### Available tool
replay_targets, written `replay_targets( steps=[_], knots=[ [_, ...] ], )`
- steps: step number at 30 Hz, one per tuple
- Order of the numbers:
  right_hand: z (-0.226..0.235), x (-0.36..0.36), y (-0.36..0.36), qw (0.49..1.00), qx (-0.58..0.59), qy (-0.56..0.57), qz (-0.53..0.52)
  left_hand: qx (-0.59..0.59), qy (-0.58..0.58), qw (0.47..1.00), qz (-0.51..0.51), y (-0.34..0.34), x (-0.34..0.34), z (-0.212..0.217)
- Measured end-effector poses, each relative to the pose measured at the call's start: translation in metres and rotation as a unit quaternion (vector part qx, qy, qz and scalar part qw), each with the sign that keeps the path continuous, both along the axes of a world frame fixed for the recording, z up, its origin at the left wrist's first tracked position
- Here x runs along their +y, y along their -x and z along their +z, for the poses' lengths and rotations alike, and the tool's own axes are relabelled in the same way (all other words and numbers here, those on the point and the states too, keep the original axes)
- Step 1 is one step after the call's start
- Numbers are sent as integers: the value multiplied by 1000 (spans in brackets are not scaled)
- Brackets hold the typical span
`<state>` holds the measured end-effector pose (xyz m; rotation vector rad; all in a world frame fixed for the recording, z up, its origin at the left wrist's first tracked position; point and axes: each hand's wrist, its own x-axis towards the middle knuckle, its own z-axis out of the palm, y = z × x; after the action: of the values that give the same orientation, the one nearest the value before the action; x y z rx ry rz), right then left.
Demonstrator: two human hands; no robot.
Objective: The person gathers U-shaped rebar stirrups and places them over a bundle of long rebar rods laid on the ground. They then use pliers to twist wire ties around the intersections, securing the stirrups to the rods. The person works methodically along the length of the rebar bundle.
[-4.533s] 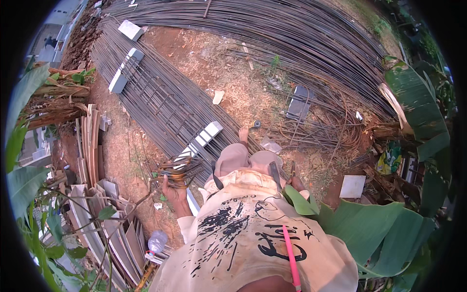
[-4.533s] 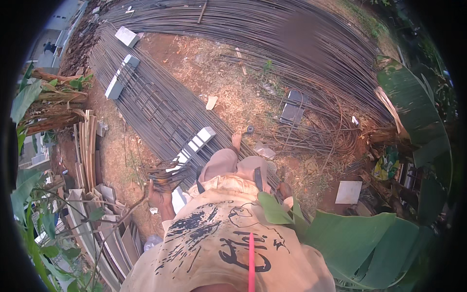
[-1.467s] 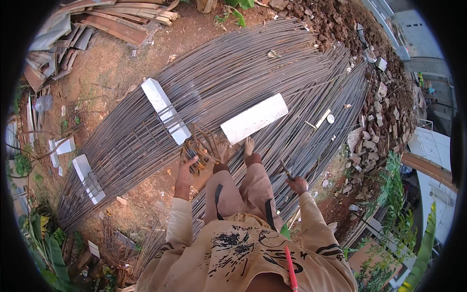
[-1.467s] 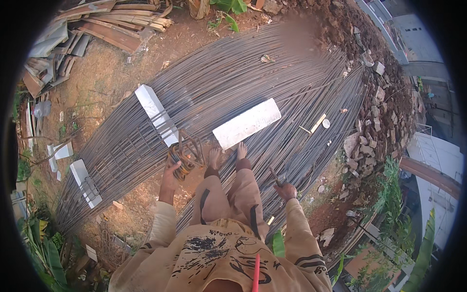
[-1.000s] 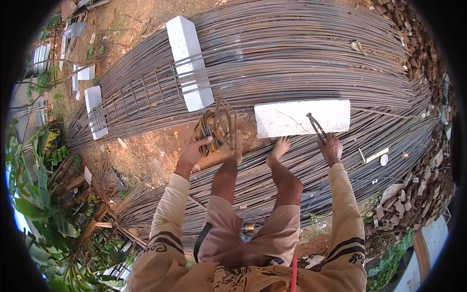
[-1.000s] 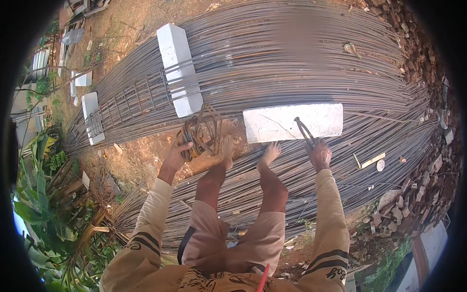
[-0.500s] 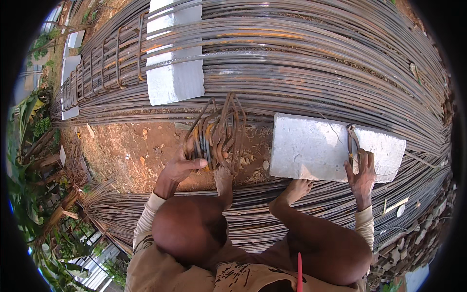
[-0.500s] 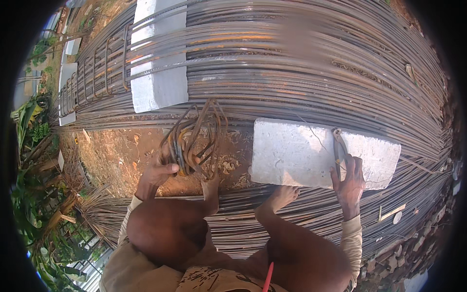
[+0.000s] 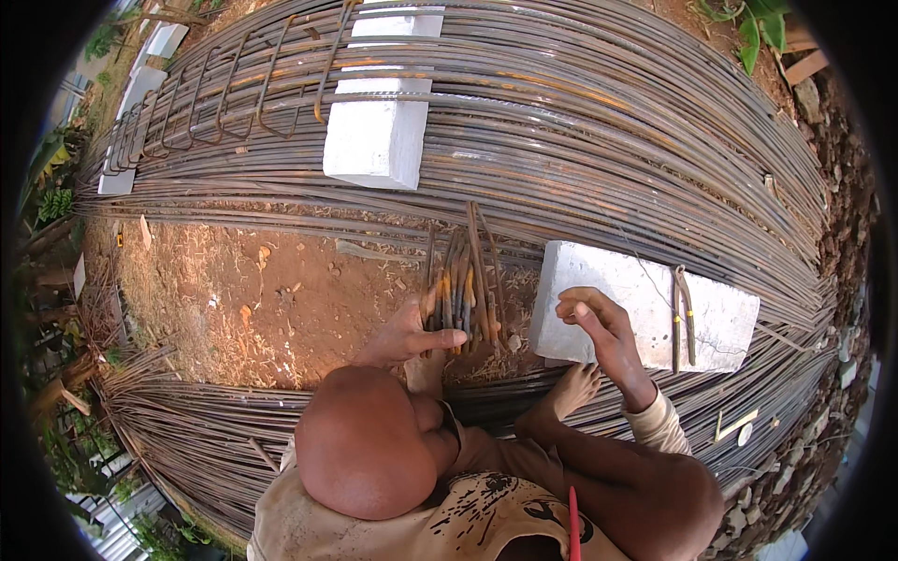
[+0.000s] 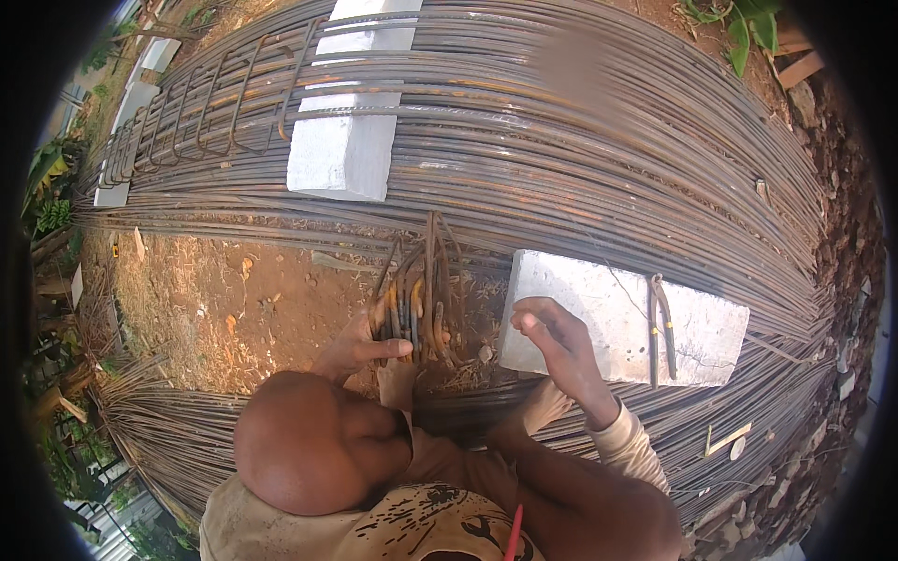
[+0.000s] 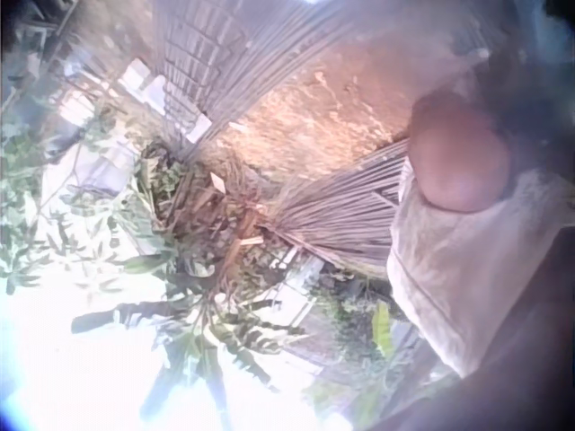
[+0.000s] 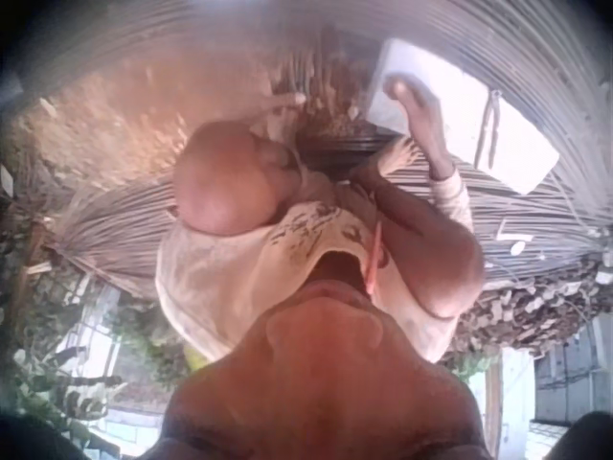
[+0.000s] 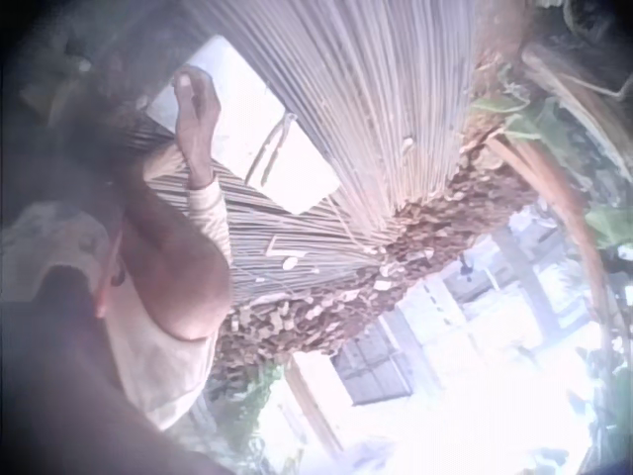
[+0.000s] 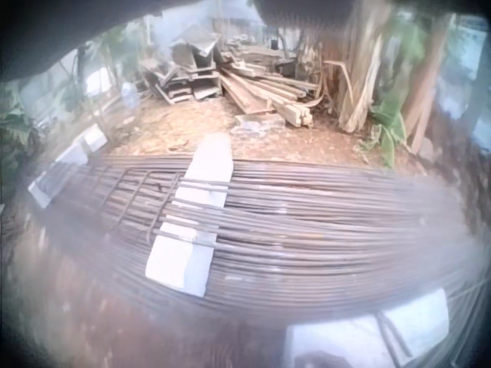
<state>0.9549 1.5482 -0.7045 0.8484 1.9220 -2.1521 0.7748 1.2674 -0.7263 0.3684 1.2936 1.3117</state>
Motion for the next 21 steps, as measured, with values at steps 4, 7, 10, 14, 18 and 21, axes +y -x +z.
replay_targets(
  steps=[4,7,10,14,18,21],
  knots=[
    [-39,-68,54,963,-149,219,-40,107,-22,982,-152,-18,-11,-29],
    [-66,-93,71,929,-159,328,-59,162,-28,960,-227,-30,-18,-47],
    [-75,-105,80,894,-167,411,-69,175,-11,949,-264,-37,-25,-49],
    [-86,-116,73,871,-213,436,-79,183,39,936,-298,-36,-28,-24],
    [-84,-119,71,853,-210,472,-73,237,17,923,-304,-43,-45,-45],
    [-71,-122,76,875,-191,438,-79,320,-34,912,-256,-52,-53,-61]
  ],
)
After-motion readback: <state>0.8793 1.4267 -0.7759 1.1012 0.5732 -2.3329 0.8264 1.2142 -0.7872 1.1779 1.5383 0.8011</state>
